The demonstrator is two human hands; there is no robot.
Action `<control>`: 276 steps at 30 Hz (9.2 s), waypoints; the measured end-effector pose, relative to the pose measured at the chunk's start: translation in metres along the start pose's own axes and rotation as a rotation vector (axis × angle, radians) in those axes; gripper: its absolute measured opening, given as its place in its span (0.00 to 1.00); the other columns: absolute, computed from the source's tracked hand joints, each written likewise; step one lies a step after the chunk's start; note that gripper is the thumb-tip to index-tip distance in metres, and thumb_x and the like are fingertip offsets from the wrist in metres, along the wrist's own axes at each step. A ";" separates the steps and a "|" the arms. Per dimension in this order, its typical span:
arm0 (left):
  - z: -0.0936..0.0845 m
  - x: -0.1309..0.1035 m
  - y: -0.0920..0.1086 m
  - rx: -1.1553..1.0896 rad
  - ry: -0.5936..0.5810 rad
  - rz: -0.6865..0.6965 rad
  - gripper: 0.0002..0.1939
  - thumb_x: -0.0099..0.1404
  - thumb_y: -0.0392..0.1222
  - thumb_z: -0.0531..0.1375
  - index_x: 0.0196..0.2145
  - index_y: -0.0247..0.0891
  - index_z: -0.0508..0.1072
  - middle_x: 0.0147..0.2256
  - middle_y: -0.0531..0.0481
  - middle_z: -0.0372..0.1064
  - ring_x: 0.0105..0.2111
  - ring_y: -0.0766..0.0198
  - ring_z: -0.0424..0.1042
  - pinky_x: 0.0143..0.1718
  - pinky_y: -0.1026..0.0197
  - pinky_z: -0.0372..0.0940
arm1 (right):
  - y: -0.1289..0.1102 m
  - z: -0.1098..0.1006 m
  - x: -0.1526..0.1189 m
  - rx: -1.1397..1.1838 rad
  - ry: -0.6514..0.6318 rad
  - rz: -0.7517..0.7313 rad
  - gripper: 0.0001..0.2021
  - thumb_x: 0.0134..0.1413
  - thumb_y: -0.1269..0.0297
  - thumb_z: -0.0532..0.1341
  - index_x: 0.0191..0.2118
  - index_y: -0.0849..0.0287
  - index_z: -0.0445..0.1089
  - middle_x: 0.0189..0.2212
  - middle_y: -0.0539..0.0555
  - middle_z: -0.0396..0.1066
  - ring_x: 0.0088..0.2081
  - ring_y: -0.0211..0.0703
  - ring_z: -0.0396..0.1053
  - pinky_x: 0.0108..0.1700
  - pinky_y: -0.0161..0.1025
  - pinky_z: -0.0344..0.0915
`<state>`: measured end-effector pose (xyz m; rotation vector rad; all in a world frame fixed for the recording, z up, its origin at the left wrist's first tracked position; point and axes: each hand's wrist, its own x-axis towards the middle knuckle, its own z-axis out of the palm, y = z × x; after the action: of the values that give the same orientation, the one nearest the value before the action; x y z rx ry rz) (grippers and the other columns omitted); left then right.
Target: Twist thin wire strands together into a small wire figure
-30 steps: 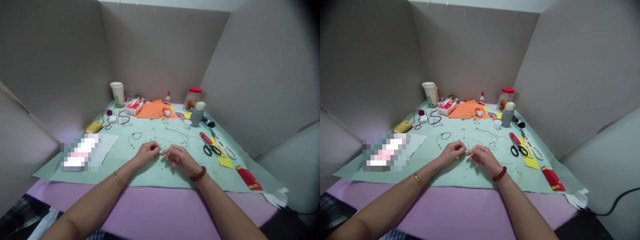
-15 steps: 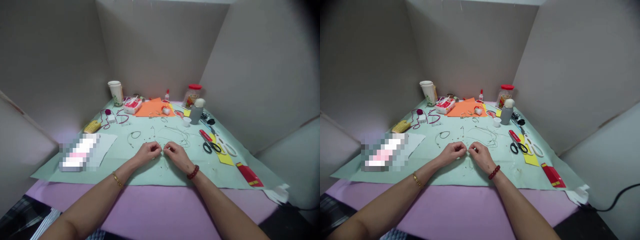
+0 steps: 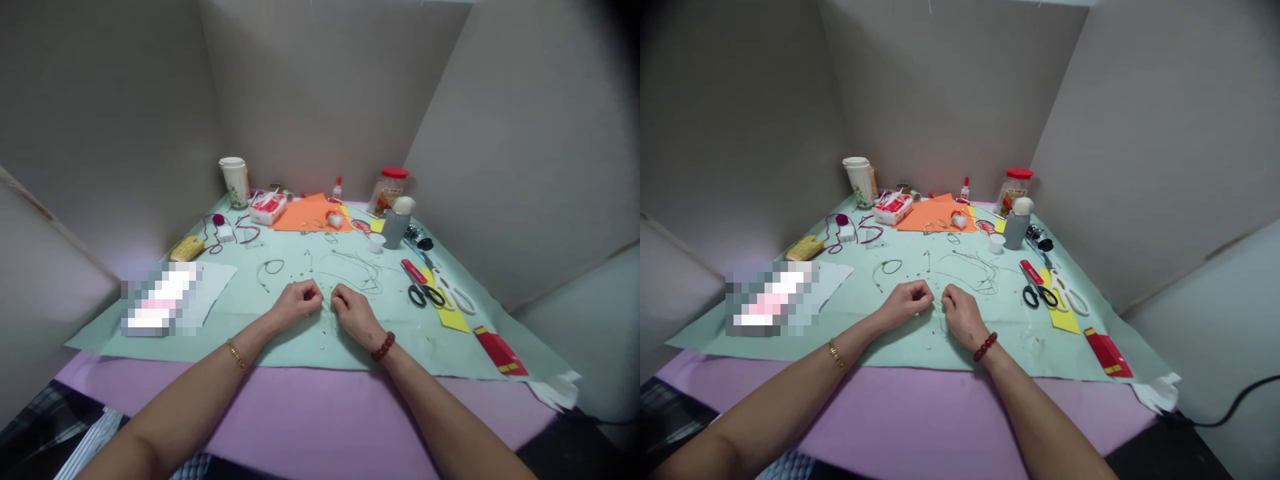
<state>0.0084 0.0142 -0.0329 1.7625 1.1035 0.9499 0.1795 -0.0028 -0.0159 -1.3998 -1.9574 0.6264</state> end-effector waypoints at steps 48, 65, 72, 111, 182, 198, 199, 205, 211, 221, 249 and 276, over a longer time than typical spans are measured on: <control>-0.004 0.003 -0.004 -0.043 -0.037 -0.039 0.06 0.58 0.41 0.55 0.28 0.36 0.68 0.21 0.55 0.62 0.22 0.69 0.62 0.25 0.66 0.56 | 0.006 -0.009 -0.006 -0.063 -0.071 -0.060 0.06 0.53 0.68 0.53 0.26 0.56 0.62 0.20 0.47 0.61 0.24 0.39 0.58 0.29 0.35 0.53; 0.000 -0.001 0.006 0.009 -0.040 0.037 0.14 0.66 0.45 0.49 0.35 0.36 0.72 0.26 0.51 0.70 0.26 0.67 0.67 0.31 0.64 0.60 | -0.007 0.001 -0.007 0.320 0.013 0.236 0.07 0.51 0.64 0.56 0.24 0.55 0.62 0.13 0.44 0.60 0.15 0.36 0.59 0.20 0.34 0.57; 0.000 -0.002 0.009 0.084 -0.027 0.043 0.11 0.63 0.43 0.54 0.35 0.36 0.73 0.26 0.52 0.70 0.25 0.68 0.64 0.29 0.65 0.58 | -0.009 0.000 -0.009 0.305 0.020 0.221 0.07 0.52 0.64 0.55 0.25 0.56 0.63 0.13 0.43 0.58 0.15 0.35 0.58 0.20 0.33 0.57; -0.026 0.089 -0.032 0.036 0.346 -0.203 0.09 0.61 0.46 0.52 0.29 0.39 0.66 0.17 0.57 0.63 0.16 0.69 0.61 0.22 0.66 0.55 | 0.011 0.041 0.105 0.538 0.103 0.340 0.04 0.45 0.64 0.57 0.26 0.58 0.63 0.17 0.46 0.65 0.13 0.32 0.56 0.13 0.29 0.54; -0.027 0.098 -0.040 -0.003 0.209 -0.162 0.08 0.60 0.45 0.52 0.30 0.38 0.66 0.19 0.56 0.64 0.18 0.70 0.60 0.21 0.67 0.56 | 0.019 0.041 0.118 0.482 0.072 0.266 0.05 0.45 0.64 0.55 0.24 0.58 0.62 0.16 0.46 0.63 0.14 0.33 0.57 0.13 0.29 0.54; -0.031 0.104 -0.045 -0.119 0.149 -0.219 0.08 0.59 0.44 0.54 0.27 0.37 0.65 0.19 0.55 0.63 0.16 0.72 0.60 0.18 0.69 0.56 | 0.020 0.035 0.122 0.578 -0.015 0.330 0.04 0.45 0.65 0.56 0.24 0.57 0.61 0.15 0.45 0.63 0.13 0.31 0.56 0.12 0.28 0.53; -0.031 0.104 -0.044 -0.121 0.148 -0.219 0.08 0.59 0.44 0.54 0.27 0.37 0.66 0.19 0.55 0.63 0.16 0.72 0.60 0.18 0.69 0.56 | 0.019 0.035 0.122 0.587 -0.020 0.339 0.04 0.45 0.65 0.57 0.24 0.57 0.61 0.15 0.44 0.63 0.13 0.30 0.56 0.12 0.27 0.53; -0.033 0.103 -0.040 -0.158 0.132 -0.215 0.09 0.59 0.45 0.55 0.28 0.37 0.65 0.19 0.55 0.62 0.17 0.72 0.60 0.18 0.69 0.57 | 0.019 0.034 0.124 0.615 -0.046 0.374 0.04 0.45 0.66 0.57 0.24 0.58 0.61 0.15 0.44 0.63 0.13 0.30 0.56 0.12 0.27 0.52; -0.034 0.104 -0.041 -0.121 0.095 -0.227 0.09 0.60 0.45 0.54 0.27 0.37 0.64 0.19 0.55 0.62 0.16 0.72 0.59 0.17 0.69 0.55 | 0.017 0.033 0.124 0.646 -0.053 0.393 0.05 0.45 0.65 0.58 0.24 0.58 0.61 0.15 0.45 0.63 0.13 0.30 0.56 0.12 0.27 0.52; -0.034 0.104 -0.043 -0.197 0.096 -0.227 0.09 0.60 0.46 0.55 0.28 0.37 0.65 0.19 0.55 0.62 0.17 0.72 0.61 0.18 0.70 0.56 | 0.025 0.039 0.120 0.430 0.042 0.189 0.06 0.49 0.64 0.55 0.24 0.57 0.61 0.16 0.45 0.63 0.14 0.32 0.57 0.15 0.29 0.54; -0.037 0.105 -0.041 -0.275 0.091 -0.257 0.08 0.58 0.43 0.59 0.29 0.34 0.68 0.21 0.52 0.65 0.19 0.71 0.64 0.18 0.70 0.61 | 0.026 0.039 0.118 0.328 0.081 0.136 0.08 0.51 0.63 0.54 0.24 0.57 0.61 0.17 0.46 0.64 0.18 0.35 0.59 0.21 0.32 0.54; -0.038 0.105 -0.041 -0.324 0.074 -0.247 0.07 0.58 0.41 0.59 0.29 0.34 0.68 0.21 0.53 0.65 0.19 0.72 0.64 0.18 0.69 0.61 | 0.028 0.039 0.120 0.379 0.033 0.152 0.08 0.51 0.61 0.54 0.24 0.56 0.61 0.17 0.46 0.65 0.15 0.34 0.57 0.17 0.31 0.53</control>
<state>-0.0035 0.1325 -0.0384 1.3076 1.1135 0.9836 0.1420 0.1196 -0.0349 -1.3137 -1.6107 0.9807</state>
